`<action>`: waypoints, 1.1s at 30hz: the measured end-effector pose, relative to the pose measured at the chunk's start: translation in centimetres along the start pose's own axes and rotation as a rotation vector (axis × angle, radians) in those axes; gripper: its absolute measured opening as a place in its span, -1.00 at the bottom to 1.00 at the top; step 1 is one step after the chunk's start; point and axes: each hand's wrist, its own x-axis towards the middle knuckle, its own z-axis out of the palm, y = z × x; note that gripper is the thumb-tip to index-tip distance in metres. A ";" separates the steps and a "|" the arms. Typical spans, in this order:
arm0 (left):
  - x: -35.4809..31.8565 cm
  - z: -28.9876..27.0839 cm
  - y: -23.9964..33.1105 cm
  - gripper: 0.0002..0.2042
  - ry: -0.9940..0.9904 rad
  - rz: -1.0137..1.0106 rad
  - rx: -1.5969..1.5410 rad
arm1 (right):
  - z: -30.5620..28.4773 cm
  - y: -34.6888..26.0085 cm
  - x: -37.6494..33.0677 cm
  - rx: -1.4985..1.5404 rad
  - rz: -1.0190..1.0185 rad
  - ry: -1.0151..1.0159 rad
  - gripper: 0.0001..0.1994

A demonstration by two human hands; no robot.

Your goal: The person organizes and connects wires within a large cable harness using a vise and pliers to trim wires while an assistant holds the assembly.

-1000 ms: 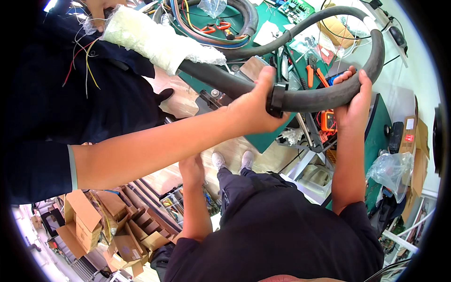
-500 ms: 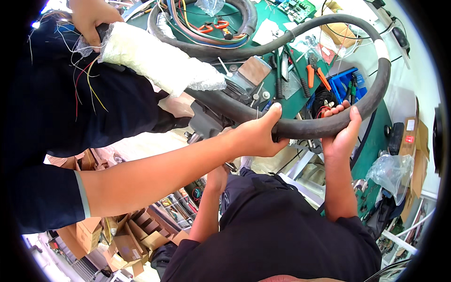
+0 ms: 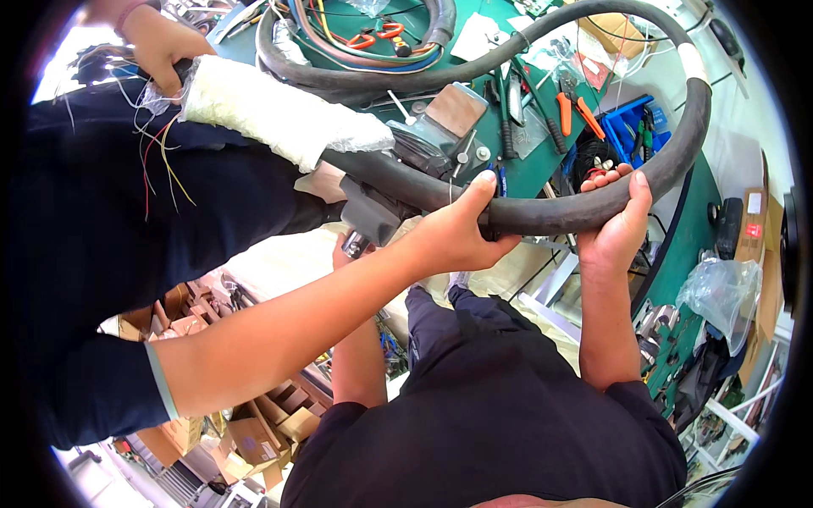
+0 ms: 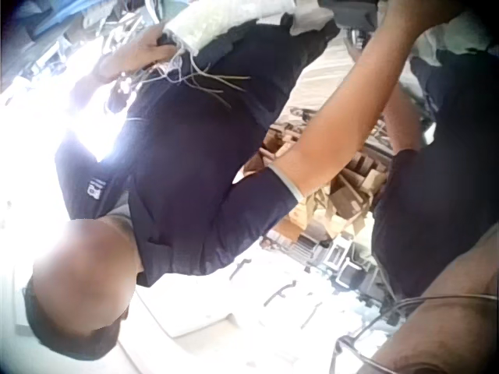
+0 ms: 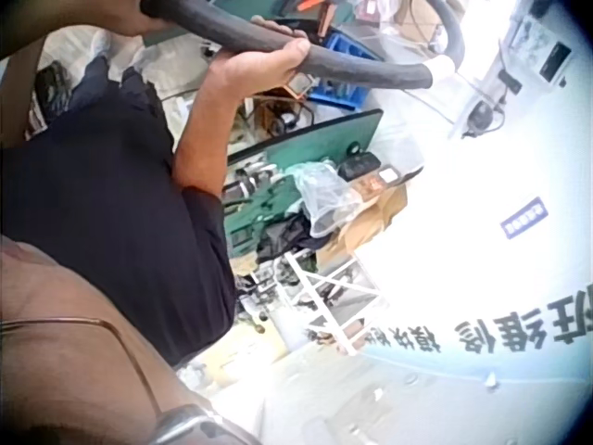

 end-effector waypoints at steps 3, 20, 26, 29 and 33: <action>2.8 -1.7 4.1 -0.70 0.001 0.564 0.495 | 0.7 0.3 -0.7 -0.041 0.021 0.009 -0.70; -3.2 -0.9 1.4 -0.69 0.091 -0.341 -0.720 | -1.1 1.0 -1.2 -0.058 -0.003 0.069 -0.70; -0.8 -1.5 4.8 -0.68 -0.075 -0.196 -0.579 | -1.3 1.0 -1.5 -0.073 -0.001 0.059 -0.70; -1.1 -1.5 4.3 -0.68 -0.037 -0.245 -0.609 | -1.2 0.9 -1.3 -0.063 0.006 0.060 -0.70; -2.7 -2.1 2.3 -0.68 0.075 -0.350 -0.705 | -1.4 1.0 -1.2 -0.055 0.009 0.076 -0.70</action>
